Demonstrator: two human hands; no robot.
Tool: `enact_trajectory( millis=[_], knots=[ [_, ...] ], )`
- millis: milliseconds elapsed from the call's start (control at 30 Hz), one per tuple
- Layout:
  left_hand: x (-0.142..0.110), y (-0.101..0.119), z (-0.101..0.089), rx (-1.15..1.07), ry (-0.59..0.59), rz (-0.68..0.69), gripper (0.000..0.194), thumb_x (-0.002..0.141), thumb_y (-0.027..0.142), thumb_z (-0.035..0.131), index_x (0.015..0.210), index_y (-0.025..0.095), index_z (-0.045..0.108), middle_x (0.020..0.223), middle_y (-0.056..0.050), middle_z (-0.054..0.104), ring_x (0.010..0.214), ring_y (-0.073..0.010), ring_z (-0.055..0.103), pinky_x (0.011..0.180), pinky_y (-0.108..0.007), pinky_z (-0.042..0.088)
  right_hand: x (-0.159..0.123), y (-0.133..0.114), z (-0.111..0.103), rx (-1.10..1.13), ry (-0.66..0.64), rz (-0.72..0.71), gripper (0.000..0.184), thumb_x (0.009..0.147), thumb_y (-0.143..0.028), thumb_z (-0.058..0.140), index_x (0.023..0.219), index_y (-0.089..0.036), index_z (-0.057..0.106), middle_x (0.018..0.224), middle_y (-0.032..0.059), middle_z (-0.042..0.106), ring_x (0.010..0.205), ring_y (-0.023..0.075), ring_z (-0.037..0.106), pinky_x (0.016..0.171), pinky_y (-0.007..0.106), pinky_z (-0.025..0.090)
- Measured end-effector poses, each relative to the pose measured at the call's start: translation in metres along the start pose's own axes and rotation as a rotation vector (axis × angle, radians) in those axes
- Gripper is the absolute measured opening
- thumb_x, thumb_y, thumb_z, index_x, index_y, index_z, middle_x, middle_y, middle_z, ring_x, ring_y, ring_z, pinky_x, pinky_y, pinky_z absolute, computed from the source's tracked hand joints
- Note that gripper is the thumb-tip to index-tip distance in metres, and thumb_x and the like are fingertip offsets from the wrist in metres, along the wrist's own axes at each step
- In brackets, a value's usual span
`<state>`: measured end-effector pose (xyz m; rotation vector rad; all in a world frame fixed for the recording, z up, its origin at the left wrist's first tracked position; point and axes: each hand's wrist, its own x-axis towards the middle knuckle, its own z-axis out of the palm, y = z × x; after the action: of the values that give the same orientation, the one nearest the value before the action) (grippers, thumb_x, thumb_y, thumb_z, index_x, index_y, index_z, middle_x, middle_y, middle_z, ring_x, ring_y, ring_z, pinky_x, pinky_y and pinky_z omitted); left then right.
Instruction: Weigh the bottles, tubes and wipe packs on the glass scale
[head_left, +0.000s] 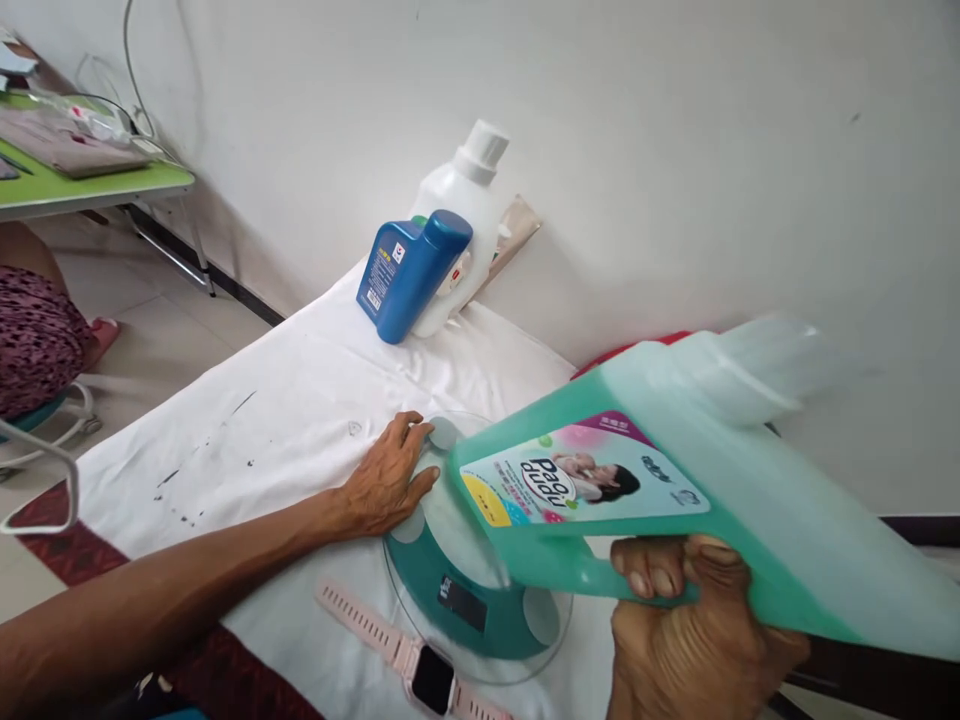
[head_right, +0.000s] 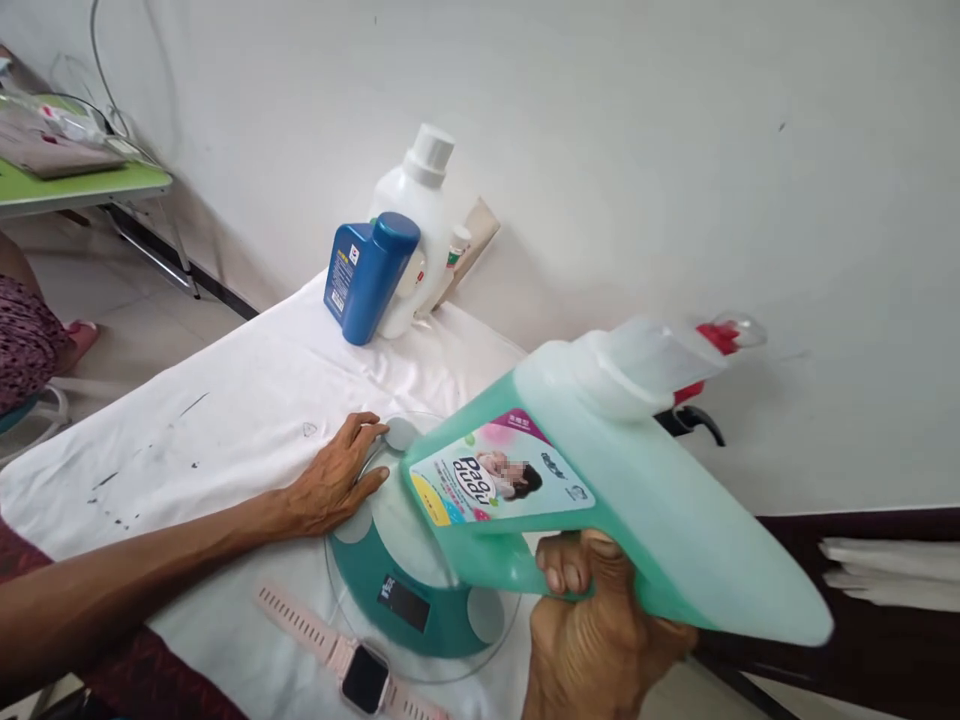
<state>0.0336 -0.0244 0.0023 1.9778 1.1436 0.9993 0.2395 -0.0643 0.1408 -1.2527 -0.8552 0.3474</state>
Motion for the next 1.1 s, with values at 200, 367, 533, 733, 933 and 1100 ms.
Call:
enact_trajectory(
  millis=[200,367,533,733,933,1100],
  knots=[
    [-0.001,0.004,-0.001,-0.020,0.003,-0.027,0.045,0.104,0.028,0.052,0.148,0.021,0.044,0.149,-0.019,0.046,0.136,-0.0362,0.057,0.114,-0.061,0.055,0.045,0.000,0.045,0.019,0.083,-0.040,0.052,0.068,-0.047,0.088,0.049,-0.026,0.044,0.046,-0.0065,0.030,0.039,0.0092,0.028,0.032,0.030,0.023],
    [-0.001,0.004,0.002,-0.025,0.031,-0.023,0.047,0.103,0.025,0.053,0.149,0.023,0.043,0.149,-0.018,0.048,0.137,-0.0352,0.057,0.116,-0.060,0.054,0.088,0.034,0.113,0.116,0.008,-0.017,0.050,0.063,-0.044,0.092,0.061,-0.025,0.046,0.045,-0.0105,0.037,0.038,0.0068,0.031,0.033,0.024,0.027],
    [-0.002,0.000,0.008,-0.028,0.056,-0.031,0.049,0.102,0.025,0.054,0.150,0.023,0.042,0.153,-0.019,0.046,0.141,-0.0362,0.056,0.117,-0.061,0.054,0.113,0.073,0.169,0.128,0.035,0.028,0.057,0.056,-0.059,0.094,0.063,-0.024,0.049,0.047,-0.0115,0.040,0.039,0.0069,0.033,0.034,0.025,0.028],
    [-0.002,-0.003,0.011,-0.019,0.057,-0.028,0.049,0.104,0.028,0.052,0.151,0.021,0.043,0.153,-0.021,0.048,0.144,-0.0374,0.055,0.117,-0.062,0.054,0.115,0.105,0.200,0.101,0.083,0.077,0.055,0.064,-0.067,0.087,0.070,-0.024,0.053,0.052,-0.0104,0.042,0.046,0.0093,0.036,0.040,0.027,0.032],
    [0.002,-0.006,0.009,0.008,0.083,-0.016,0.044,0.106,0.032,0.051,0.149,0.027,0.044,0.150,-0.017,0.049,0.139,-0.0368,0.059,0.114,-0.064,0.055,0.095,0.106,0.199,0.054,-0.057,0.003,0.048,0.083,-0.067,0.071,0.087,-0.020,0.064,0.075,-0.0012,0.064,0.070,0.0157,0.060,0.070,0.032,0.055],
    [0.005,-0.004,0.002,0.037,0.057,-0.003,0.041,0.107,0.033,0.050,0.147,0.026,0.046,0.147,-0.015,0.049,0.135,-0.0357,0.062,0.112,-0.062,0.057,0.098,0.095,0.135,-0.149,-0.152,-0.205,0.059,0.078,-0.066,0.079,0.110,-0.022,0.056,0.111,0.0066,0.066,0.097,0.0195,0.065,0.092,0.038,0.057]
  ],
)
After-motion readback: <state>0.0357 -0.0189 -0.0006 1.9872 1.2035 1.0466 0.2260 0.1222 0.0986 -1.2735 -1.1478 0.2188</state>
